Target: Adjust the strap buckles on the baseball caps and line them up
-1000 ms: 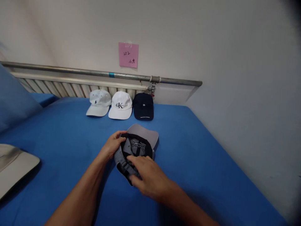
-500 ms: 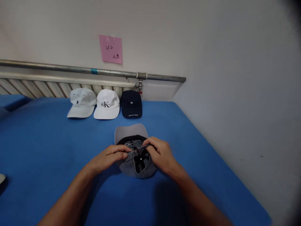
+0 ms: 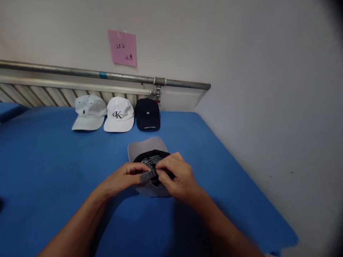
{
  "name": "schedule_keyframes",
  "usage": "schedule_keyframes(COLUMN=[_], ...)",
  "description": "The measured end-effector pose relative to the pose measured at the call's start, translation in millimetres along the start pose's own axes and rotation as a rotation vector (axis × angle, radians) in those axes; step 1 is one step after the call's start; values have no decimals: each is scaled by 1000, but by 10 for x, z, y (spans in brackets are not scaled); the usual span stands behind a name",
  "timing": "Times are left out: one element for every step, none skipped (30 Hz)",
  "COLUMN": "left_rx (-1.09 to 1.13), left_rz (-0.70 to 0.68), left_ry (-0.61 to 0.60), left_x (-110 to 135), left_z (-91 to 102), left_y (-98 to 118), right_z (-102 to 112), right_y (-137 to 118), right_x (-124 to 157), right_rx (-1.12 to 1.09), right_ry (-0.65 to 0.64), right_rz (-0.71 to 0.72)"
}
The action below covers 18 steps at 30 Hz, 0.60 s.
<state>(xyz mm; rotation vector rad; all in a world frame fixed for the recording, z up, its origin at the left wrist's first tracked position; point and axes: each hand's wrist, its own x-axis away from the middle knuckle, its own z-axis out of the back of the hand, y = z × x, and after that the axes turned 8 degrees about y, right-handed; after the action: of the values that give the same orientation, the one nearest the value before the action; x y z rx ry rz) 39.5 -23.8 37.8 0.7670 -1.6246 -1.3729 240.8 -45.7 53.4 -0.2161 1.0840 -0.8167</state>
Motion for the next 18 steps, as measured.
schedule_keyframes(left_rx=[8, 16, 22, 24, 22, 22, 24, 29, 38, 46, 52, 56, 60, 67, 73, 78, 81, 82], left_rz=[-5, -7, -5, -3, -3, -5, -4, -4, -5, -6, -9, -10, -8, -4, 3, 11, 16, 18], left_ry=[14, 26, 36, 41, 43, 47, 45, 41, 35, 29, 23, 18, 15, 19, 21, 24, 26, 25], left_x=[-3, -8, -13, -18, -22, -25, -28, -29, -29, -28, -26, -23, -19, -15, -10, -6, -4, -2], left_z=[6, 13, 18, 20, 21, 20, 18, 15, 12, 10, 7, 5, 3, 2, 0, -1, 0, 1], left_y=[-9, -17, -22, -25, -26, -25, -22, -18, -15, -11, -8, -6, -3, -1, 0, 2, 3, 5], right_z=[-3, -7, -12, -16, -21, -26, -31, -35, -37, -39, -39, -39, -40, -42, -47, -53, -63, -73], right_y=[15, 32, 48, 62, 74, 84, 93, 101, 107, 113, 118, 122, 124, 126, 127, 128, 131, 134], right_x=[0, 0, 1, 3, 6, 10, 16, 21, 27, 31, 35, 37, 39, 40, 42, 43, 46, 49], right_rx=[-4, -13, -24, -37, -48, -58, -70, -83, -102, -127, -159, -196, -232, -264, -290, -309, -323, -335], right_ry=[-36, -68, -91, -104, -111, -116, -124, -132, -140, -149, -159, -170, -184, -193, -202, -202, -195, -185], right_rz=[-7, -6, 1, 10, 14, 9, -5, -31, -65, -104, -142, -174, -197, -212, -220, -226, -232, -242])
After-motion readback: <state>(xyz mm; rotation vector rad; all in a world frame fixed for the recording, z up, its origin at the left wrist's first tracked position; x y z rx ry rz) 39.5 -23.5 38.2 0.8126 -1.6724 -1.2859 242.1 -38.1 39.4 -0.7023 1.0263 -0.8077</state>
